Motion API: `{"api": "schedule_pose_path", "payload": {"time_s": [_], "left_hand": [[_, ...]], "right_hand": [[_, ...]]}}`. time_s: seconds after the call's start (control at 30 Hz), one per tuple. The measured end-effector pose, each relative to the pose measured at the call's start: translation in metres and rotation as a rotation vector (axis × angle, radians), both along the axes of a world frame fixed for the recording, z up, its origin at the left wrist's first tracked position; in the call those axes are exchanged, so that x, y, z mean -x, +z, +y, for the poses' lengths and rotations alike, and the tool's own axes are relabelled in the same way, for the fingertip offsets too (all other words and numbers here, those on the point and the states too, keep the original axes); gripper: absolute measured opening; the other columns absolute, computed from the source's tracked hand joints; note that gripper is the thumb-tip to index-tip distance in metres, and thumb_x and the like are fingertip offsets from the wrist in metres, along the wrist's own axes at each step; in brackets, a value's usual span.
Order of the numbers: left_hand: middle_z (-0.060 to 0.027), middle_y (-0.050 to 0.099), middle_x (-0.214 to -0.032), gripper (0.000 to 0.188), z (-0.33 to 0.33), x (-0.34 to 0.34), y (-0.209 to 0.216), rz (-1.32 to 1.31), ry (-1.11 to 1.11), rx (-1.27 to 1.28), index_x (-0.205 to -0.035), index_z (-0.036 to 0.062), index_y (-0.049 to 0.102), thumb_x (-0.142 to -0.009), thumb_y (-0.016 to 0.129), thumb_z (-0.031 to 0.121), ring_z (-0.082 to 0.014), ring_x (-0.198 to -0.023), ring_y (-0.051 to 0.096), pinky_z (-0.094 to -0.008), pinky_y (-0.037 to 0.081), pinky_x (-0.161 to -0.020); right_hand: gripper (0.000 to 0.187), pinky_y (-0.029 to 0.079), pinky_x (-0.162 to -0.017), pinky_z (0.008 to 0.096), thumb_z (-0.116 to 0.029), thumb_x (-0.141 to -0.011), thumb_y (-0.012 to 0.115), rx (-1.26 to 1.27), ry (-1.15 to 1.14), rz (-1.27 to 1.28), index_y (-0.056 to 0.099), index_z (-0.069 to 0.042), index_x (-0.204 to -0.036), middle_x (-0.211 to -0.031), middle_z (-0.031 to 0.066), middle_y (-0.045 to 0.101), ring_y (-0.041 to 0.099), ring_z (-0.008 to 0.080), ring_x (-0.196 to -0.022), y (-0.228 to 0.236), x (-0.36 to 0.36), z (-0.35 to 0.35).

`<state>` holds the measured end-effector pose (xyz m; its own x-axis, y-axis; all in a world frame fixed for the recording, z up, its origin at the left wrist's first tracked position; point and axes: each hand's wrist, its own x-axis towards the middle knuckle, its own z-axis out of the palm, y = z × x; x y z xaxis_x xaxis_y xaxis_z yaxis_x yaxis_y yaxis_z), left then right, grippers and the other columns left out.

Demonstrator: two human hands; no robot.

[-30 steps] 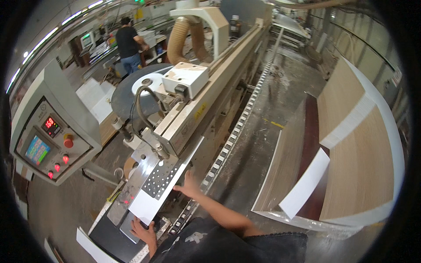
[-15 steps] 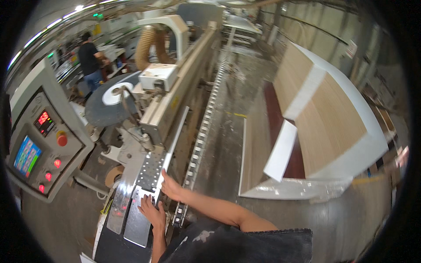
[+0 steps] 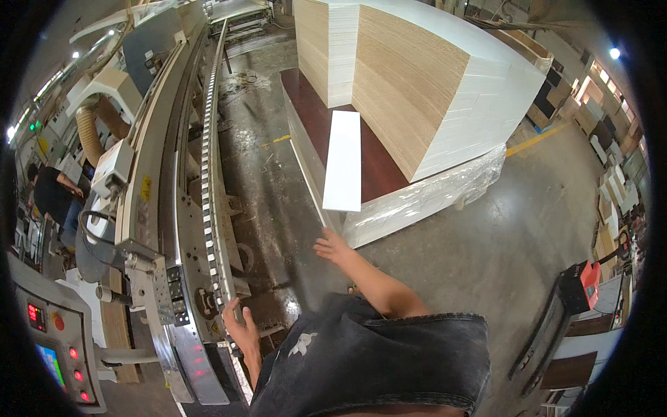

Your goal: The person repeatedly picks up white rectangular panels from a nearby stack and places them onto a conveyor belt feeding a processing machine. The person handles the panels one at a time, aligning them before placement.

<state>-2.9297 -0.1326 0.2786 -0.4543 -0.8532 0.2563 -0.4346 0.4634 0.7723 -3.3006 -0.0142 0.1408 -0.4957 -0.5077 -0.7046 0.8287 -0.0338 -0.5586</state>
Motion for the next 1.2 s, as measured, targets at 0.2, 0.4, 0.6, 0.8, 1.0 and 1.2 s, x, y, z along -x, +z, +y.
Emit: {"api": "schedule_pose_path", "payload": {"time_s": [0.2, 0.4, 0.6, 0.8, 1.0, 1.2], "left_hand": [[-0.0186, 0.070, -0.121, 0.029, 0.039, 0.104, -0.007, -0.019, -0.200, -0.192, -0.126, -0.0008, 0.067, -0.099, 0.064, 0.010, -0.0349, -0.115, 0.066, -0.0441, 0.051, -0.102], [-0.0100, 0.072, -0.128, 0.032, 0.087, 0.220, -0.053, 0.152, -0.389, -0.717, -0.131, -0.0003, 0.064, -0.104, 0.065, 0.016, -0.0200, -0.115, 0.067, -0.0351, 0.052, -0.101], [-0.0122, 0.070, -0.129, 0.046, 0.125, 0.297, -0.081, 0.232, -0.220, -1.153, -0.145, 0.0010, 0.052, -0.104, 0.065, 0.018, -0.0236, -0.118, 0.067, -0.0383, 0.054, -0.095], [-0.0096, 0.069, -0.126, 0.050, 0.138, 0.282, -0.100, 0.230, 0.133, -1.339, -0.143, 0.0017, 0.054, -0.101, 0.068, 0.024, -0.0249, -0.116, 0.067, -0.0404, 0.054, -0.094], [-0.0081, 0.067, -0.087, 0.034, 0.143, 0.180, -0.140, 0.018, 0.289, -1.094, -0.101, 0.0002, 0.065, -0.088, 0.083, 0.026, -0.0210, -0.082, 0.063, -0.0386, 0.054, -0.071], [-0.0001, 0.068, -0.099, 0.029, 0.152, 0.054, -0.062, 0.376, 0.402, -0.892, -0.123, 0.0022, 0.064, -0.096, 0.071, 0.007, -0.0091, -0.082, 0.061, -0.0258, 0.050, -0.067]], "right_hand": [[0.062, 0.059, -0.090, 0.0445, -0.049, -0.098, 0.071, 0.008, -0.109, -0.055, 0.052, -0.010, -0.143, -0.132, 0.0116, 0.065, 0.069, 0.0302, -0.107, -0.037, 0.113, 0.048], [0.049, 0.058, -0.073, 0.0412, -0.040, -0.099, 0.071, -0.016, 0.088, 0.022, 0.059, -0.007, -0.133, -0.120, 0.0111, 0.072, 0.071, 0.0267, -0.091, -0.051, 0.128, 0.051], [0.037, 0.056, -0.072, 0.0403, -0.035, -0.101, 0.070, -0.092, 0.184, 0.167, 0.067, -0.005, -0.121, -0.111, 0.0096, 0.075, 0.071, 0.0233, -0.087, -0.030, 0.130, 0.063], [0.025, 0.057, -0.073, 0.0349, -0.027, -0.100, 0.072, -0.130, 0.564, 0.337, 0.072, -0.003, -0.106, -0.101, 0.0092, 0.074, 0.069, 0.0184, -0.089, -0.047, 0.033, 0.103], [0.016, 0.059, -0.071, 0.0378, -0.022, -0.101, 0.070, -0.044, 0.751, 0.229, 0.068, -0.007, -0.105, -0.097, 0.0077, 0.071, 0.071, 0.0203, -0.091, -0.024, 0.012, 0.142], [0.072, 0.056, -0.097, 0.0505, -0.048, -0.104, 0.063, -0.016, 0.289, 0.088, 0.043, 0.006, -0.148, -0.134, 0.0213, 0.061, 0.063, 0.0377, -0.121, 0.009, 0.079, 0.111]]}}
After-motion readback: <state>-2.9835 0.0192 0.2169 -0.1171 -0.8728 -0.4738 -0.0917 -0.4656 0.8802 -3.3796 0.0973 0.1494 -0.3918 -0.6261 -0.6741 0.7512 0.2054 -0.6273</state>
